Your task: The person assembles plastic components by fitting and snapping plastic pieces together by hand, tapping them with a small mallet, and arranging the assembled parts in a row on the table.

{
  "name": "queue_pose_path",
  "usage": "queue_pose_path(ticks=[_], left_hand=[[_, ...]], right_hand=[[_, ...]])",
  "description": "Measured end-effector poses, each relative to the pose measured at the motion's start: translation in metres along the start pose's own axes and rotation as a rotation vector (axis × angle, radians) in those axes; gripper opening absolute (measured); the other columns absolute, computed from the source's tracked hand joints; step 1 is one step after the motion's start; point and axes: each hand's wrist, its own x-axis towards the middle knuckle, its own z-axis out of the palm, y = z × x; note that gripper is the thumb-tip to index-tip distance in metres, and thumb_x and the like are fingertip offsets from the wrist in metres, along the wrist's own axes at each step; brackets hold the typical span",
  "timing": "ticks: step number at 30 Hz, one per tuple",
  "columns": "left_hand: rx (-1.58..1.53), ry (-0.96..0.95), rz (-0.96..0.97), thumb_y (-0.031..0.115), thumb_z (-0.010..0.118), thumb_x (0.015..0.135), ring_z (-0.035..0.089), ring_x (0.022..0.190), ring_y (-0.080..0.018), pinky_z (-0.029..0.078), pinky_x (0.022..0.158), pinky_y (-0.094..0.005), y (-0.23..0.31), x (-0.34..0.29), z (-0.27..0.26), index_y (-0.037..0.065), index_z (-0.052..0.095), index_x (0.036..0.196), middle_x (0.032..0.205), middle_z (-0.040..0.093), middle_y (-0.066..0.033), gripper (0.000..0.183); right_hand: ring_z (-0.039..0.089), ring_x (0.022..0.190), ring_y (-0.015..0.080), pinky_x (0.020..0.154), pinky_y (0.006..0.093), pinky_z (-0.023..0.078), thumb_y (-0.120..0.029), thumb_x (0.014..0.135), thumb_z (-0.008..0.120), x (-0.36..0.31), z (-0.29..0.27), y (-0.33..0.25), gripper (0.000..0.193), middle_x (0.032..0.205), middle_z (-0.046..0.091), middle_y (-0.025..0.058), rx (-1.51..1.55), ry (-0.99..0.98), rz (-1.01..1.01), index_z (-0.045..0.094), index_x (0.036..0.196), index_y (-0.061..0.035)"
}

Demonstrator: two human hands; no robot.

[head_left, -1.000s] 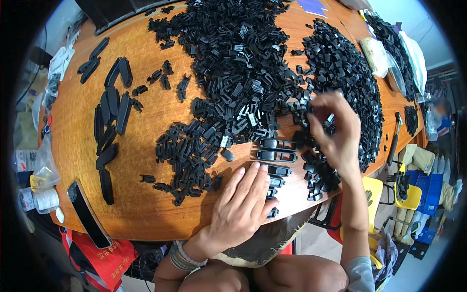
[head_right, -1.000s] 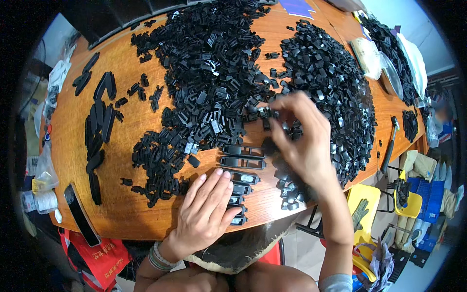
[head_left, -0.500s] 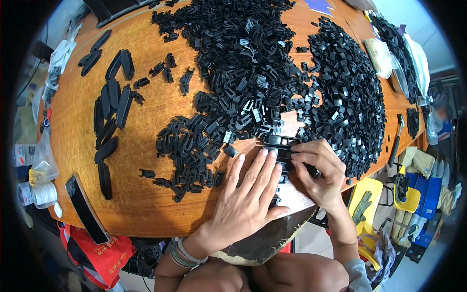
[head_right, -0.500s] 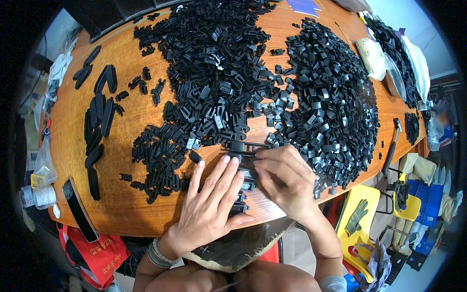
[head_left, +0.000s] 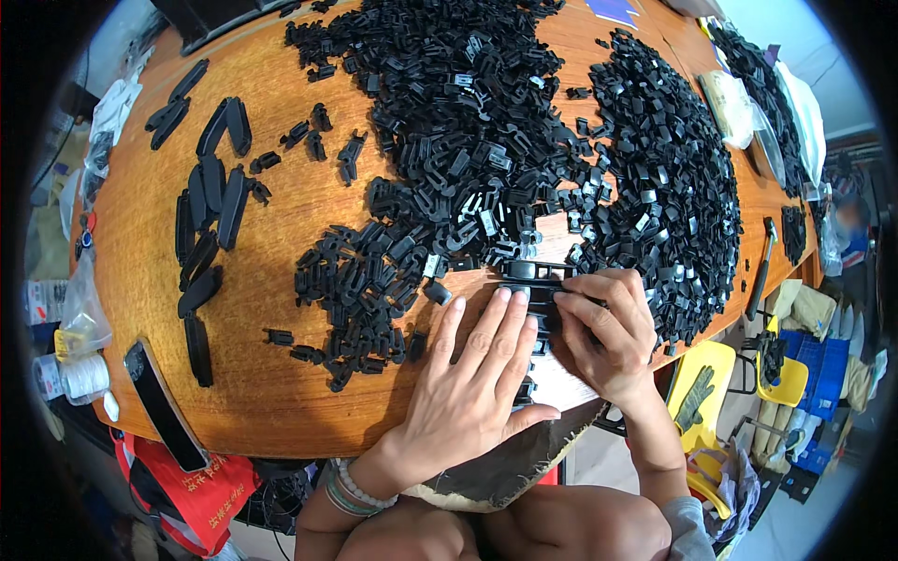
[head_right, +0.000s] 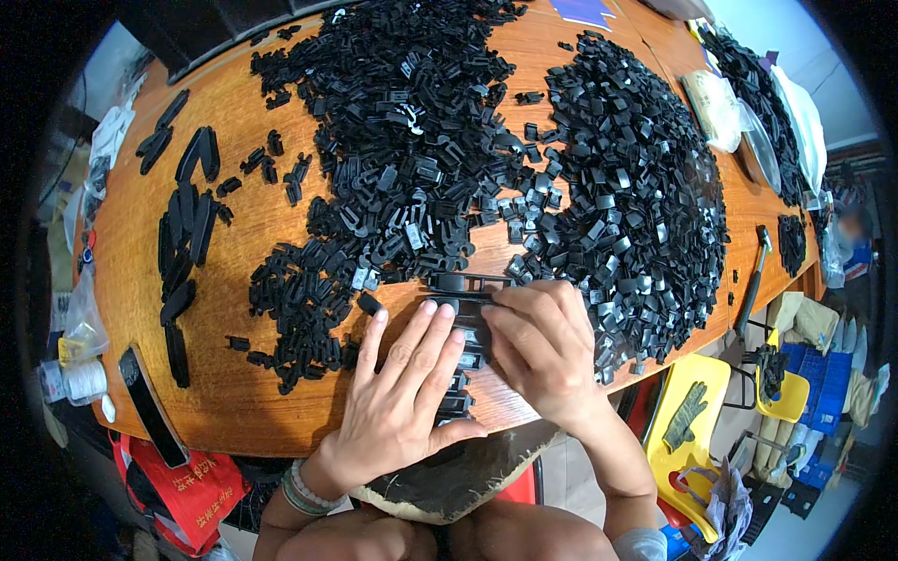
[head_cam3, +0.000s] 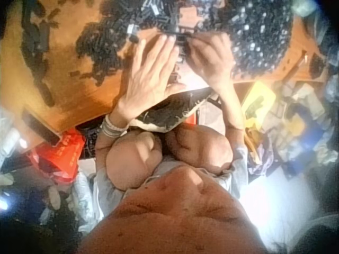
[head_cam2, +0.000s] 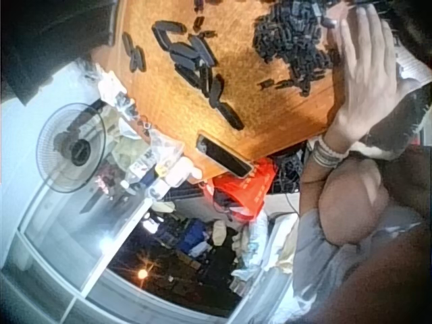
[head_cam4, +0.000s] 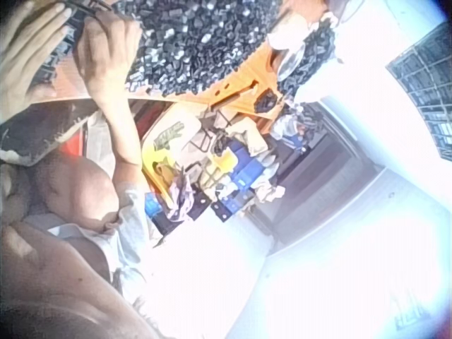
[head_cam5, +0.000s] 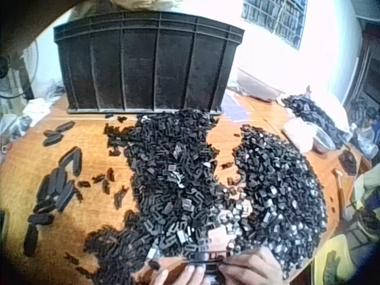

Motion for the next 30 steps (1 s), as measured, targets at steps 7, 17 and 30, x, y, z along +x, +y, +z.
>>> queue_pose_path(ticks=[7,17,30], left_hand=[[-0.017,0.000,-0.012,0.058,0.046,0.088,0.038,0.132,-0.0347,0.023,0.109,-0.0565,0.001,0.000,0.000,-0.008,0.047,0.127,0.138,0.043,-0.0235,0.078],[-0.007,0.007,-0.012,0.059,0.052,0.085,0.040,0.131,-0.0346,0.023,0.109,-0.0555,0.001,0.001,0.001,-0.007,0.046,0.129,0.137,0.045,-0.0227,0.080],[-0.050,0.034,-0.011,0.057,0.054,0.085,0.041,0.130,-0.0343,0.025,0.108,-0.0552,-0.001,-0.002,0.001,-0.007,0.047,0.128,0.138,0.044,-0.0218,0.078]], right_hand=[[0.059,0.082,0.0286,0.067,0.0358,0.048,0.006,0.059,0.071,-0.007,0.001,0.001,0.033,0.096,0.060,0.0127,-0.016,-0.039,-0.045,0.064,0.091,0.0030],[0.054,0.083,0.0274,0.070,0.0355,0.046,0.003,0.067,0.067,0.032,-0.012,0.028,0.022,0.091,0.057,0.0102,-0.009,-0.106,0.033,0.064,0.088,-0.0010],[0.062,0.081,0.0236,0.071,0.0308,0.050,0.004,0.067,0.072,0.041,-0.010,0.031,0.022,0.090,0.064,0.0122,0.222,-0.081,0.292,0.058,0.084,0.0012]])
